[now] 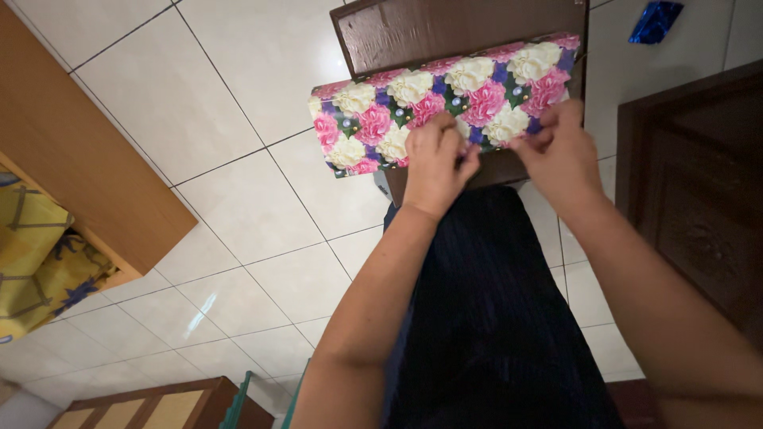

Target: The person sits on the floor and wraps a rectangular box with floral-patterned wrapping paper, folding the paper around the box and securing it with clear tape. They use scissors to cut pieces of tape and press the paper and tape down to close the wrapping.

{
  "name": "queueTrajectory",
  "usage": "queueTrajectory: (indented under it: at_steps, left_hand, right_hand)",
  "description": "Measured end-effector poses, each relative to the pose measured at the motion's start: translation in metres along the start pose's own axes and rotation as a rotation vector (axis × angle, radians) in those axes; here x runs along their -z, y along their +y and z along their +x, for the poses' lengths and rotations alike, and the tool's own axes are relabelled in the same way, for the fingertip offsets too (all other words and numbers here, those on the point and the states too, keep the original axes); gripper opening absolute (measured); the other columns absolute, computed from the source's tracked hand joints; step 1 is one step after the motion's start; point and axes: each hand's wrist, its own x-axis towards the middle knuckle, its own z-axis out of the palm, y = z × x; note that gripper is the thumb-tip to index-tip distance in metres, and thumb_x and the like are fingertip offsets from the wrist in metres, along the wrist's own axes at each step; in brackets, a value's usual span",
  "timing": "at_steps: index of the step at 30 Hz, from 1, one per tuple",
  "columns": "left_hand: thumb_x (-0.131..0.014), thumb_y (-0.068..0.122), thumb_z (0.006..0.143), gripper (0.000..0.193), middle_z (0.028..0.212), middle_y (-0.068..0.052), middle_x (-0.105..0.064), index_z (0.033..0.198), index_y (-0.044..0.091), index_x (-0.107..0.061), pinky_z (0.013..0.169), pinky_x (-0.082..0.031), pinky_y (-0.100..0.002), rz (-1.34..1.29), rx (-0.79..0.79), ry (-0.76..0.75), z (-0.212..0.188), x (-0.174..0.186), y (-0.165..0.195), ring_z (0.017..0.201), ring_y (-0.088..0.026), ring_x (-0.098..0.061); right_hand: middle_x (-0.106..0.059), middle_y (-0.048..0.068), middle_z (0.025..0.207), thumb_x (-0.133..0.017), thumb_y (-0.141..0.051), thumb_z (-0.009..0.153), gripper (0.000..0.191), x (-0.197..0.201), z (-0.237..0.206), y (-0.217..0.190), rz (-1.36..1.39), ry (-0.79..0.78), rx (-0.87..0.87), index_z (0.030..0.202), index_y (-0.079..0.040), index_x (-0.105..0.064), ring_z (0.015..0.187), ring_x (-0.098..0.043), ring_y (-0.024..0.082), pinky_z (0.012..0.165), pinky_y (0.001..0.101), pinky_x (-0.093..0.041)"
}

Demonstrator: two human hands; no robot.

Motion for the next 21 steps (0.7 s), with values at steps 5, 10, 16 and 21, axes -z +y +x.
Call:
queueTrajectory:
  at_steps: [5,10,16,21]
  left_hand:
    - [-0.083,0.015,0.084,0.036,0.13,-0.008,-0.059,0.113,0.011,-0.062,0.109,-0.043,-0.045,-0.023,-0.017,-0.031,-0.001,0.002,-0.007,0.121,-0.031,-0.057]
    - [-0.085,0.023,0.087,0.045,0.131,-0.01,-0.058,0.123,0.009,-0.061,0.106,-0.042,-0.047,-0.026,-0.033,-0.029,-0.001,0.004,-0.006,0.119,-0.032,-0.057]
    - [-0.082,0.022,0.093,0.038,0.131,-0.009,-0.059,0.124,0.013,-0.063,0.107,-0.043,-0.046,0.005,-0.017,-0.061,0.001,0.005,-0.004,0.121,-0.032,-0.057]
    - [-0.073,0.011,0.096,0.035,0.14,-0.012,-0.059,0.129,0.014,-0.064,0.12,-0.039,-0.054,0.131,-0.122,-0.131,-0.006,0.021,-0.012,0.13,-0.034,-0.057]
  right_hand:
    - [-0.064,0.017,0.125,-0.077,-0.008,0.105,0.02,-0.006,-0.017,0.01,-0.452,0.111,0.285,0.119,-0.007,-0.063,0.127,-0.059,0.034,0.113,0.0541,-0.047]
    - [-0.047,0.016,0.16,-0.078,-0.018,0.097,0.061,-0.033,-0.047,0.028,-0.635,0.138,0.542,0.155,-0.03,-0.065,0.154,-0.034,0.042,0.123,0.0674,-0.029]
    - [-0.033,0.021,0.178,-0.079,-0.023,0.1,0.065,-0.016,-0.054,0.052,-0.761,0.151,0.463,0.163,-0.03,-0.064,0.165,-0.017,0.048,0.124,0.0791,-0.015]
    - [-0.035,0.017,0.178,-0.077,-0.024,0.1,0.058,-0.005,-0.053,0.037,-0.713,0.116,0.425,0.156,-0.028,-0.065,0.165,-0.018,0.047,0.123,0.0805,-0.012]
